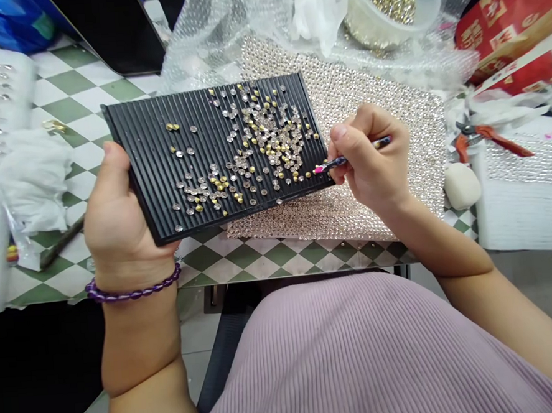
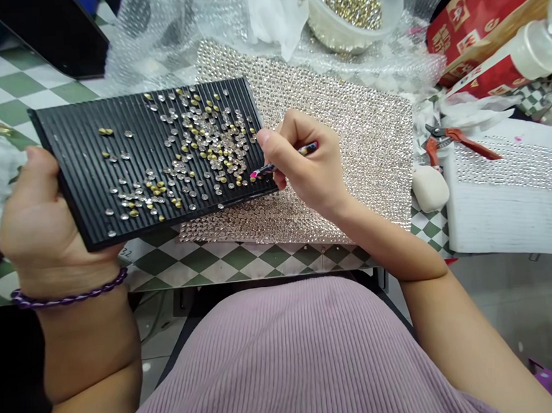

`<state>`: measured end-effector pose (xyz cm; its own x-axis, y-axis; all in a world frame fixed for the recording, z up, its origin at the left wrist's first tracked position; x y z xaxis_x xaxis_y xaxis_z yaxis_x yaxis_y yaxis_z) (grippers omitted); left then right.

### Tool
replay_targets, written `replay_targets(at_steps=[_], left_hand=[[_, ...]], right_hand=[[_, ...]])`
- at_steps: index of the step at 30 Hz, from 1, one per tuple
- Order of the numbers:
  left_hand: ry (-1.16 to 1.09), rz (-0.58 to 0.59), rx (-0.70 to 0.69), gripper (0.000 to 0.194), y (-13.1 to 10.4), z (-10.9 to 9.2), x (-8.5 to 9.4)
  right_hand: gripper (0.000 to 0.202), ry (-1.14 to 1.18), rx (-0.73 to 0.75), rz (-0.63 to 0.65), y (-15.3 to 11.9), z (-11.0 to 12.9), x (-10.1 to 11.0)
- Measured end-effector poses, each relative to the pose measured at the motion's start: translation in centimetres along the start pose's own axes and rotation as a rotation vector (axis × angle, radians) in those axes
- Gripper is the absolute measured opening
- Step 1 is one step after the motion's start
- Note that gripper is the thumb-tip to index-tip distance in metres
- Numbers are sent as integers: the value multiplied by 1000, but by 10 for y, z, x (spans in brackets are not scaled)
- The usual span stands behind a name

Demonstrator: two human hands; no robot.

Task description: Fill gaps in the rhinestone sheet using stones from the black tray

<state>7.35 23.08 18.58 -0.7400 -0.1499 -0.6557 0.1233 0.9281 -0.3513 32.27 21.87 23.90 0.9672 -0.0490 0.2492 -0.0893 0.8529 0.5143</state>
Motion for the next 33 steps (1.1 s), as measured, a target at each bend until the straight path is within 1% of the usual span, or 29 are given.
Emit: replay_targets(at_steps=[2,4,7,10,13,18,21,23,26,28,33], left_hand=[[-4,-7,5,32,0,0,0],[-14,1,2,32,0,0,-1],[-27,16,0,32,1,-1,-1],[-15,24,19,34,0,0,-2],[8,34,29,35,0,1,-3],[29,52,26,37,0,0,-5],[24,59,22,37,1,-1,-6],[19,69,20,37,0,-1,-7],[22,74,26,38,0,0,-8],[28,71,29,38,-1,1,-8],[29,60,24,37,-2,1,-6]], right_hand=[[42,-43,55,15,-3,2,1],[41,-77,69,19,-5,2,3],[40,-96,39,20,-6,-2,5],[42,-59,19,9,-6,-3,7],[42,-10,9,-8,-6,-3,8],[42,2,-18,-53,-6,2,14],[42,-58,24,-72,-4,9,13],[43,-125,77,-72,-2,15,10],[43,-188,182,-37,1,21,0],[42,-209,226,-5,1,22,-6],[38,-245,250,58,-3,20,-11]])
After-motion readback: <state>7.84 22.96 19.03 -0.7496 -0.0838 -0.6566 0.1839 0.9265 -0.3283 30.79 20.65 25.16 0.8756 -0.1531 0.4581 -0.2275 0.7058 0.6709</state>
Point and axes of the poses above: each hand's wrist, its own y-axis towards the middle knuckle, its own x-axis out of the back of the hand, z = x × y, the point moved 6 cm from there along y, towards the middle knuckle, and after that the axes turned 15 degrees about x, right-handed, at the moved point
